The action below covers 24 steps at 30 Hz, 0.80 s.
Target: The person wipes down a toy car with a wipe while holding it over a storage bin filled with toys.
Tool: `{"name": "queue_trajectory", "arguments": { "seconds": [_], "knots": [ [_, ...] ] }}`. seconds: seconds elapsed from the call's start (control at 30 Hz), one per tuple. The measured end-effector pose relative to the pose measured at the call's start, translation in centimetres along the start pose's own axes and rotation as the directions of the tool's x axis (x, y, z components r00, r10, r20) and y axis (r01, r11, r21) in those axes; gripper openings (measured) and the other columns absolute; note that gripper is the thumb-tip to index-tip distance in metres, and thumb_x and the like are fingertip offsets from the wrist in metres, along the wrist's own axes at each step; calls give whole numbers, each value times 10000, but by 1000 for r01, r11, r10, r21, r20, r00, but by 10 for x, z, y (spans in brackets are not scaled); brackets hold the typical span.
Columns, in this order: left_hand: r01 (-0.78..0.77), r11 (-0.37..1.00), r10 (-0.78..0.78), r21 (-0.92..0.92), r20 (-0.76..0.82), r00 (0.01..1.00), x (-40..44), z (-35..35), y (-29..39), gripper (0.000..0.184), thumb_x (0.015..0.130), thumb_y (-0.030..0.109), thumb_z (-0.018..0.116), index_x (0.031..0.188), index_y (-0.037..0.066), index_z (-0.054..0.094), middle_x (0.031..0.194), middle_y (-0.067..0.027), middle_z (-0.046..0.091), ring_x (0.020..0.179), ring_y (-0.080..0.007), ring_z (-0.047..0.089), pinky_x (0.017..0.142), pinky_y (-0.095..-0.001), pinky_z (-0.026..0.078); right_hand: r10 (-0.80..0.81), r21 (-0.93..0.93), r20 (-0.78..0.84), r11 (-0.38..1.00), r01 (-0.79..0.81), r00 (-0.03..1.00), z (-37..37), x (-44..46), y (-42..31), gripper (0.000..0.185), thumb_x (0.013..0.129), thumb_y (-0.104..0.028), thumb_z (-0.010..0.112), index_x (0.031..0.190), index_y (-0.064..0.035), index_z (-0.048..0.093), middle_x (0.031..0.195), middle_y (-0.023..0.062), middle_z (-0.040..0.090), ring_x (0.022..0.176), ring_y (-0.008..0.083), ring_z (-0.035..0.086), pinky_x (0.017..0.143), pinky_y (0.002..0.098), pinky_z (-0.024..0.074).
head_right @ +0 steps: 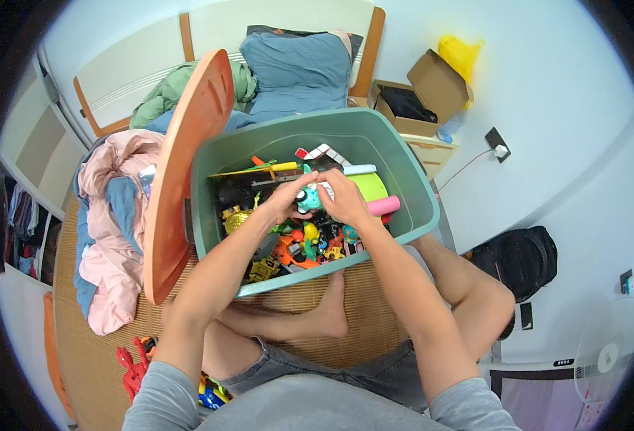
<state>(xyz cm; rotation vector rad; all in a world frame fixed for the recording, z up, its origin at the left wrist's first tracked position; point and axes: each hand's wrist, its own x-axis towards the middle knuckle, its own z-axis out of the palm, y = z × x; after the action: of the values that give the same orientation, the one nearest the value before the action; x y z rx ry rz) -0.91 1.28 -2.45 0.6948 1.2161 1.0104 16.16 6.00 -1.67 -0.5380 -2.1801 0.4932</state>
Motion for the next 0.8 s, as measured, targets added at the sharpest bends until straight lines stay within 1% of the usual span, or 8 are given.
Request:
{"name": "queue_trajectory", "arguments": {
  "seconds": [0.27,0.3,0.4,0.5,0.6,0.63,0.73,0.8],
  "knots": [
    [5,1000,-5,-14,7,1000,-5,-8,2,584,780,618,693,1103,136,627,995,-25,606,911,-155,591,684,-386,563,-5,30,36,1000,4,999,7,5,-3,160,860,-47,605,1015,-17,585,945,171,613,876,371,624,752,400,500],
    [-16,1000,15,-21,-39,999,-9,-5,3,586,768,623,696,1053,113,654,890,-28,641,768,-136,631,592,-308,579,7,44,43,999,-9,999,8,5,-6,179,859,-45,603,1035,-17,585,951,172,609,871,366,623,762,391,500],
    [-2,989,-4,-148,-40,999,-13,1,1,590,757,636,703,1034,118,653,862,-27,639,743,-157,632,634,-349,575,0,73,-33,997,2,999,10,5,-5,153,855,-40,608,1006,-14,602,934,162,618,849,329,629,760,382,498],
    [13,974,-17,-226,-14,1000,-10,7,2,524,774,626,699,958,139,644,812,-3,646,691,-140,638,594,-328,577,55,84,-79,995,-49,995,6,5,-9,122,857,-28,602,977,-7,606,926,157,621,845,314,627,757,377,497],
    [-9,963,2,-268,-27,1000,-12,11,5,501,795,606,689,963,136,645,842,-11,652,727,-133,642,580,-322,566,61,103,-143,994,-46,988,6,6,-15,110,859,-22,597,968,-5,605,923,156,619,842,310,623,755,373,495],
    [20,967,-17,-254,14,1000,-13,10,5,568,774,611,700,1047,117,638,914,-19,640,816,-141,631,639,-348,563,83,109,-142,992,-68,986,6,5,-16,113,858,-22,600,970,-7,608,924,155,619,842,310,624,757,374,494],
    [16,964,-15,-265,6,1000,-16,11,7,564,779,608,697,1048,116,638,908,-16,641,813,-136,630,636,-343,564,113,155,-142,984,-91,983,4,6,-21,121,856,-23,603,976,-10,611,928,149,620,842,302,625,753,372,493],
    [58,959,-53,-279,24,998,-15,12,9,478,828,566,674,1042,141,628,898,-5,662,768,-131,656,584,-325,570,128,162,-151,981,-103,980,2,8,-24,125,854,-20,606,978,-12,613,932,147,622,843,297,626,753,369,493]
  ]
}}
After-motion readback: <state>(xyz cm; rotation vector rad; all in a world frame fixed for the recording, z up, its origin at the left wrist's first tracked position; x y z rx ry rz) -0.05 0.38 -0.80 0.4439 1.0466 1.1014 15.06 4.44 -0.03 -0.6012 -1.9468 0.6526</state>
